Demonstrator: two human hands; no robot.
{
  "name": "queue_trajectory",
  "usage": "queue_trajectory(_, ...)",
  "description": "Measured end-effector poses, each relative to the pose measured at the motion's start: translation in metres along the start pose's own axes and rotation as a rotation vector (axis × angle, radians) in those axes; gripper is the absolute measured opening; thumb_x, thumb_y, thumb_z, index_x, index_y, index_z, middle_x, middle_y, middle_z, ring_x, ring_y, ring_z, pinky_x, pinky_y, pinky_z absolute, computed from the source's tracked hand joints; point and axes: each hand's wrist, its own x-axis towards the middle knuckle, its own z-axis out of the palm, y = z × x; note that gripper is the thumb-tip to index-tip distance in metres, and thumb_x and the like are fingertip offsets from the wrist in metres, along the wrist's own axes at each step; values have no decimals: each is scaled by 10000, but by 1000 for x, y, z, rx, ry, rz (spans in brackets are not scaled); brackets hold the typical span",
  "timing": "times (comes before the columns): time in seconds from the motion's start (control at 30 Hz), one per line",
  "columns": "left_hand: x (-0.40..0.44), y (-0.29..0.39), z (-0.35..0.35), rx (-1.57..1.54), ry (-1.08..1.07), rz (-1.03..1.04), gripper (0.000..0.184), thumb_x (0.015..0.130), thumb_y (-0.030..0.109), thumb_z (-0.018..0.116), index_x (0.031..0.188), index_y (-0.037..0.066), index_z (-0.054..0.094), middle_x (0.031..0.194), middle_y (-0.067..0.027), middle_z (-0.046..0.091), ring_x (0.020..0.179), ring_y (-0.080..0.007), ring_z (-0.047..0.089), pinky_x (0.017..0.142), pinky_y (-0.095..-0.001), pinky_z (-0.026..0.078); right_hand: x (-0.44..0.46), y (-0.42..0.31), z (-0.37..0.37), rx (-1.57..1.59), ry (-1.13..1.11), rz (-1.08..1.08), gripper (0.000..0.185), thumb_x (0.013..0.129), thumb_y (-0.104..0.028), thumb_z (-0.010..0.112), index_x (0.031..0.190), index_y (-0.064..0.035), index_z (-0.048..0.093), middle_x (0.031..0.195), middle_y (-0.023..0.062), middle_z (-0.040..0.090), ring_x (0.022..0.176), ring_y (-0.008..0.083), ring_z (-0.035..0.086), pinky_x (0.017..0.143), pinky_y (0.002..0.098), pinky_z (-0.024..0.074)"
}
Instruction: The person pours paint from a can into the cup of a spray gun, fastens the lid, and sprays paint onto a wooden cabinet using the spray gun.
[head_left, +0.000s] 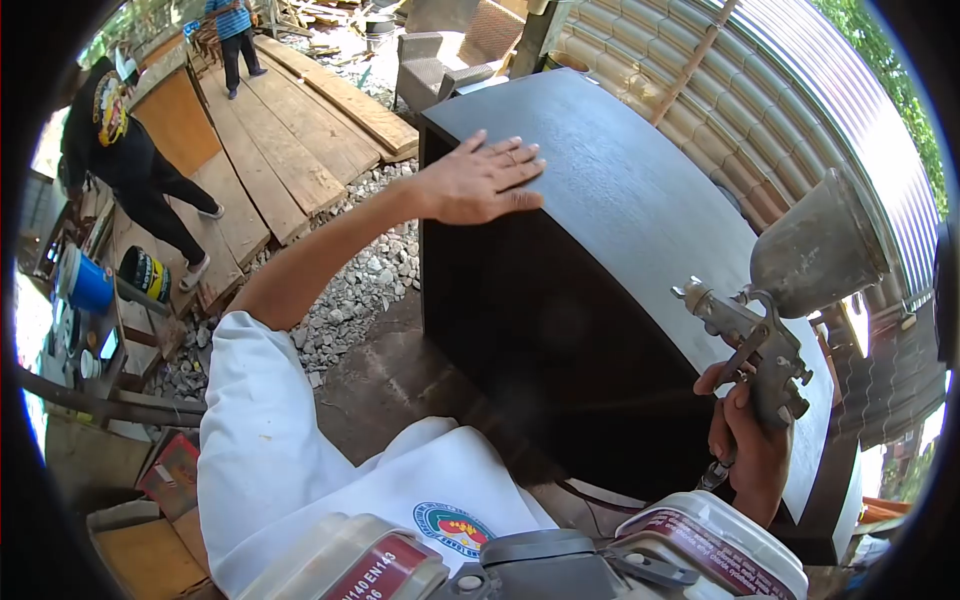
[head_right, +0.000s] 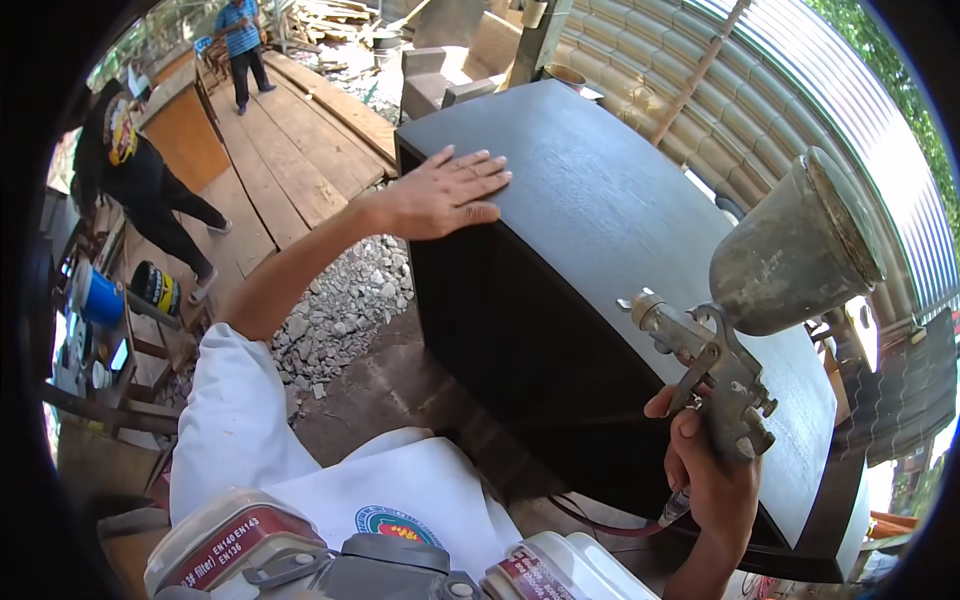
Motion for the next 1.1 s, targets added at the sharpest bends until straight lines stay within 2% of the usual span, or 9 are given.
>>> queue_trajectory(0.2,64,-97,-2,-2,-80,-331,873,916,754,240,1560,167,180,1627,-115,97,1505,-249,77,1188,-549,62,-19,10,-16,12,107,39,471,947,-258,591,1269,78,515,914,130,648,446,41,424,394,199,334)
queue_trajectory(0.37,169,-60,12,-34,-93,-417,942,859,819,255,1566,205,151,1629,-139,32,1503,-318,10,1155,-633,29,-45,14,-28,11,245,71,401,949,-274,580,1163,64,557,923,126,648,445,45,424,400,203,334)
queue_trajectory(0.5,262,-16,29,-20,-116,-326,970,826,854,251,1566,235,151,1626,-147,44,1500,-341,28,1131,-675,25,-89,13,-40,-4,385,175,352,948,-267,589,1112,44,578,907,103,657,447,51,429,413,215,346)
queue_trajectory(0.6,324,60,46,-14,-122,-168,931,835,845,256,1561,268,169,1621,-166,66,1493,-372,47,1112,-706,40,-124,13,-48,-33,511,214,313,951,-268,603,1059,26,610,856,79,662,449,53,430,418,223,340)
queue_trajectory(0.7,369,177,61,-25,-129,110,900,849,829,267,1557,282,183,1620,-171,70,1491,-387,41,1103,-717,46,-155,3,-46,-41,820,241,297,959,-293,617,989,1,641,802,52,659,444,52,426,410,226,322)
queue_trajectory(0.77,386,266,69,-33,-140,286,947,827,849,273,1561,259,172,1623,-160,63,1495,-376,25,1107,-709,20,-189,6,-61,-126,878,406,360,970,-334,588,1066,13,615,868,77,646,433,47,401,410,216,323)
queue_trajectory(0.8,388,313,75,6,-128,393,845,862,809,256,1545,314,199,1624,-148,75,1492,-382,41,1106,-713,39,-206,7,-66,-162,889,487,395,976,-354,573,1105,18,602,901,89,639,427,44,388,411,210,323)
queue_trajectory(0.9,387,450,95,94,-73,641,592,954,694,208,1492,457,275,1628,-102,97,1486,-398,72,1109,-717,78,-242,5,-73,-137,1064,453,433,990,-349,559,1232,11,565,888,81,629,436,32,387,426,196,321)
queue_trajectory(1.1,284,634,85,90,-24,1018,581,972,660,197,1505,435,249,1623,-120,103,1481,-419,58,1113,-710,95,-322,23,-93,-62,1232,360,332,1005,-302,541,1121,5,589,1008,122,636,459,32,401,418,188,329)
